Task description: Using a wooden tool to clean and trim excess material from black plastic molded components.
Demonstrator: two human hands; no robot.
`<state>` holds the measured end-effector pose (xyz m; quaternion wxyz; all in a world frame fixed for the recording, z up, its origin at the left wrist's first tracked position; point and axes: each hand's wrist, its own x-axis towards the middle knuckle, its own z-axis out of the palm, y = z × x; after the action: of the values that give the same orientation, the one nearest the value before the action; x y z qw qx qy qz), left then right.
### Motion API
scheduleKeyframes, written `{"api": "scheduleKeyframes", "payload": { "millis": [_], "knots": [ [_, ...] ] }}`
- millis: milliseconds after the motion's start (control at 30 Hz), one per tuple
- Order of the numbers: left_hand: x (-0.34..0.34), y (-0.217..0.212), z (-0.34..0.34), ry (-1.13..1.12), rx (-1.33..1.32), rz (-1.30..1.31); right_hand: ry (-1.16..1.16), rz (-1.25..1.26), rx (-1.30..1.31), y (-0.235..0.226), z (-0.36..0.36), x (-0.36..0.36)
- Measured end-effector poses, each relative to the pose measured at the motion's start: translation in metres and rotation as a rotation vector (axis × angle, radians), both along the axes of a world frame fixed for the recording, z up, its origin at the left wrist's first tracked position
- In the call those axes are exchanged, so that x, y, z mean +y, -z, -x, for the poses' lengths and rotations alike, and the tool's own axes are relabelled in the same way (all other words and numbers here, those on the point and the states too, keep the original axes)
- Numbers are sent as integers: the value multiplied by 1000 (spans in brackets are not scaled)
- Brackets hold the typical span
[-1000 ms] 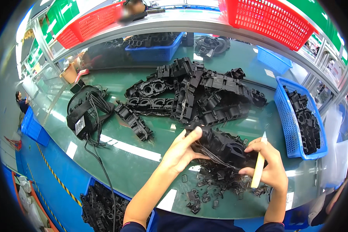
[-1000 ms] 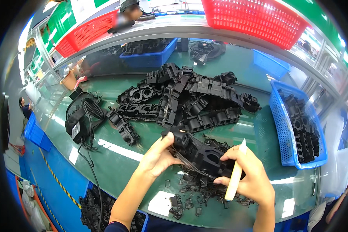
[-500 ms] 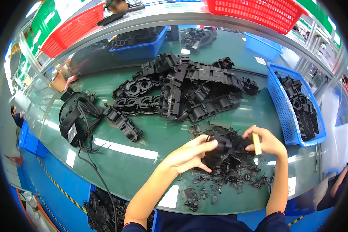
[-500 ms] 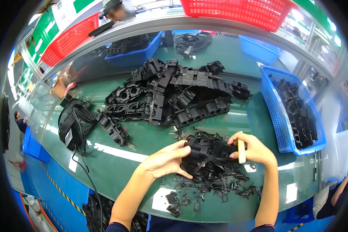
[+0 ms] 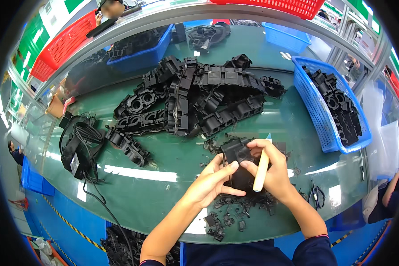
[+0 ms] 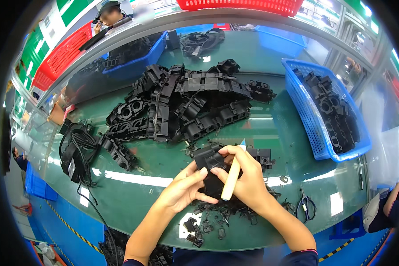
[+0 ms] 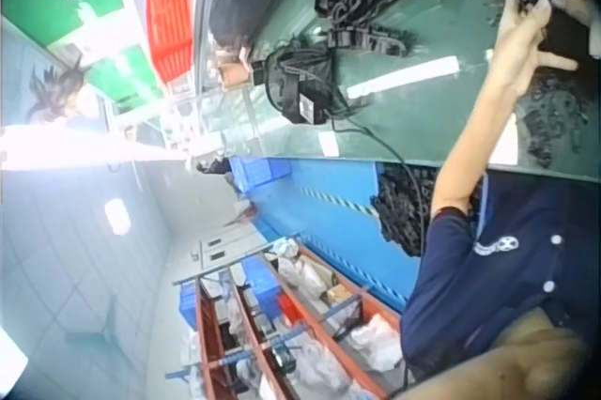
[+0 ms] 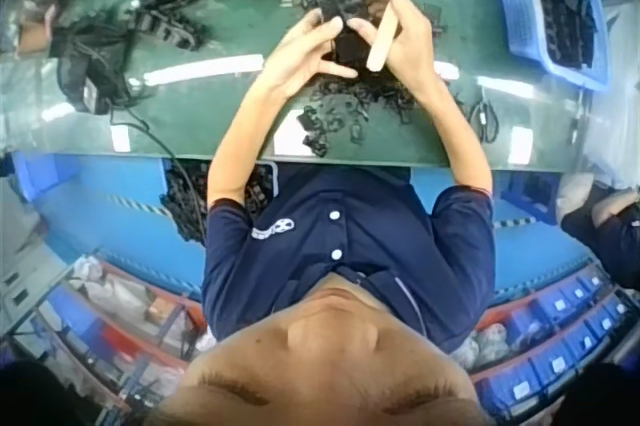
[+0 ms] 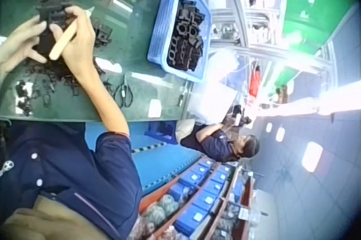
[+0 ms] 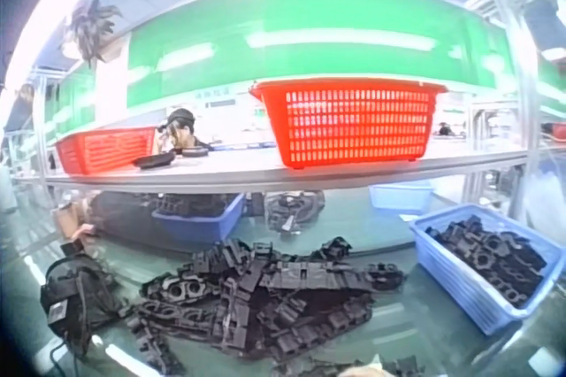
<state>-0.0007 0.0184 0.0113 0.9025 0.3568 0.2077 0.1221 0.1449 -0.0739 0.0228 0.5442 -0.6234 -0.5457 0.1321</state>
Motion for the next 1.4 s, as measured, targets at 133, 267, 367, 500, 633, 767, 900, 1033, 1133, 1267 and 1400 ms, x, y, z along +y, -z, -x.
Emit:
{"api": "scheduleKeyframes", "payload": {
  "millis": [133,267,367,500,633,767,900,1033,1133,1267,1400],
  "knots": [
    [5,-18,7,55,51,-185,-40,-41,66,1,-8,-2],
    [14,-20,14,166,-78,-147,-45,-54,203,-3,-18,-3],
    [15,-3,13,105,110,-478,-115,-16,291,-3,-20,-4],
    [-9,12,-4,-252,169,-734,-230,70,322,-1,-3,-5],
    [-7,21,-5,-261,148,-471,-74,-67,291,-6,-11,-4],
    [-9,10,-2,-212,212,-257,-116,-230,159,-4,-13,-10],
    [-3,-2,-1,-145,18,-96,-135,-264,-108,-7,0,-11],
    [-3,-4,3,-139,-18,-162,-102,-297,-166,-7,1,-6],
    [-1,-5,2,-154,-28,-174,-39,-237,-98,-12,6,-11],
    [-3,-6,0,-206,-34,-270,1,-226,-216,-15,3,-12],
    [-4,-3,0,-221,-11,-355,-75,-181,-241,-18,-4,-11]
  ]
}}
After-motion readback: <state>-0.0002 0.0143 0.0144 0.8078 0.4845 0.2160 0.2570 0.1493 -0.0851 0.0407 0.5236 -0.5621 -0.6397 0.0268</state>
